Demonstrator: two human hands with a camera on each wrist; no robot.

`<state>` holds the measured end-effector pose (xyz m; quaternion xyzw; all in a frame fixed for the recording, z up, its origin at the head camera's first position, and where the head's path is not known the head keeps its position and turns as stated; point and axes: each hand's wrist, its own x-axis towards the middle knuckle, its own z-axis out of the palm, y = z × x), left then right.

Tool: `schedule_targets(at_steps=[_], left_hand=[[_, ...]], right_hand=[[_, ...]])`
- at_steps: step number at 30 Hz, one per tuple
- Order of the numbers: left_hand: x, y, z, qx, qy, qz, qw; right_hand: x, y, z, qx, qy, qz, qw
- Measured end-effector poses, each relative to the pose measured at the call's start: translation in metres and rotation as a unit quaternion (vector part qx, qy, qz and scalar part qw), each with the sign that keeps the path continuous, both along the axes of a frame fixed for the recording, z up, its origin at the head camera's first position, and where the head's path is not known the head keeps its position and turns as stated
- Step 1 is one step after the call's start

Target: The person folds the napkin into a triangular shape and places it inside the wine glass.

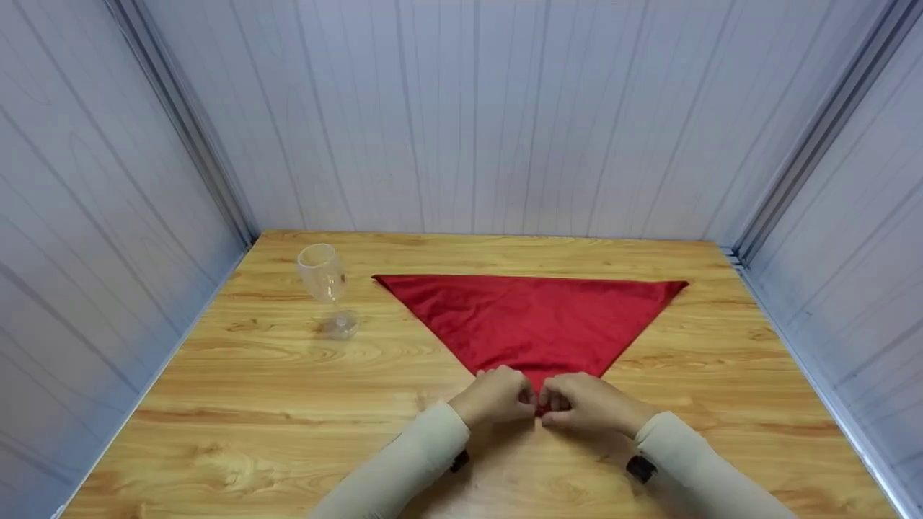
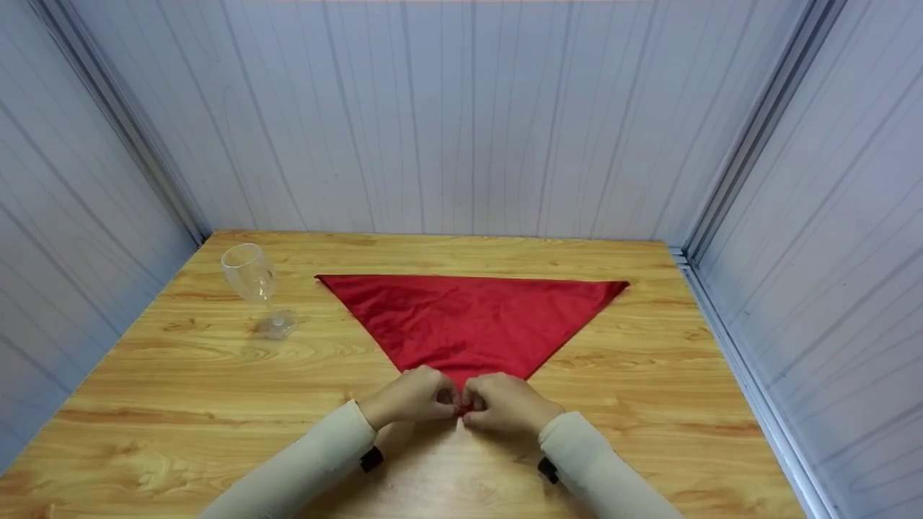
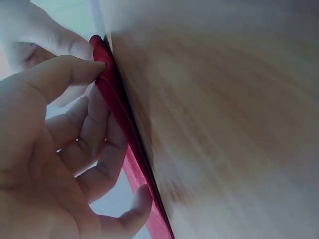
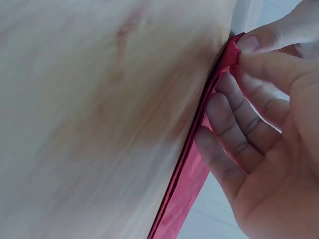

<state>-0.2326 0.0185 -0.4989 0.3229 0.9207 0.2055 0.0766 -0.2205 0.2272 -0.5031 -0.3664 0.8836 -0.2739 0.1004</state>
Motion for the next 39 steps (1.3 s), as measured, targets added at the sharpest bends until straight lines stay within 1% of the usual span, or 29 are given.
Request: schedule_targets(at_steps=[3,6,12,15,19,23,26,33,36,39], left_hand=[[-0.002,0.000,0.001,0.001,-0.018,0.006,0.9998],[-0.003,-0.001,0.002,0.002,-0.033,0.009,0.9994],[-0.006,-0.005,0.000,0.014,-0.046,-0.005,0.9988],[-0.007,-0.006,-0.001,0.022,-0.051,-0.009,0.9985],[-0.008,-0.006,-0.001,0.025,-0.058,-0.001,0.9980],[-0.009,-0.004,-0.001,0.014,-0.063,0.006,0.9979],[-0.009,-0.003,-0.001,0.003,-0.061,0.010,0.9981],[-0.011,-0.001,-0.004,-0.002,-0.053,0.025,0.9983],[-0.011,-0.001,-0.004,-0.006,-0.047,0.026,0.9985],[-0.010,0.000,-0.004,-0.007,-0.046,0.026,0.9985]], right_hand=[[0.000,0.001,-0.001,-0.002,-0.007,-0.008,0.9999],[-0.001,0.002,-0.002,-0.002,0.003,-0.011,0.9999],[-0.002,0.003,-0.002,-0.002,0.026,-0.006,0.9997],[-0.004,0.003,-0.001,-0.003,0.027,-0.003,0.9996],[-0.007,0.003,0.000,-0.004,0.008,0.002,1.0000],[-0.012,0.003,0.001,-0.007,-0.030,0.008,0.9995],[-0.015,0.003,0.000,-0.003,-0.047,0.010,0.9988],[-0.020,0.001,0.001,0.022,-0.059,0.015,0.9979],[-0.022,-0.001,0.004,0.031,-0.073,0.011,0.9968],[-0.024,-0.002,0.006,0.040,-0.098,-0.003,0.9944]])
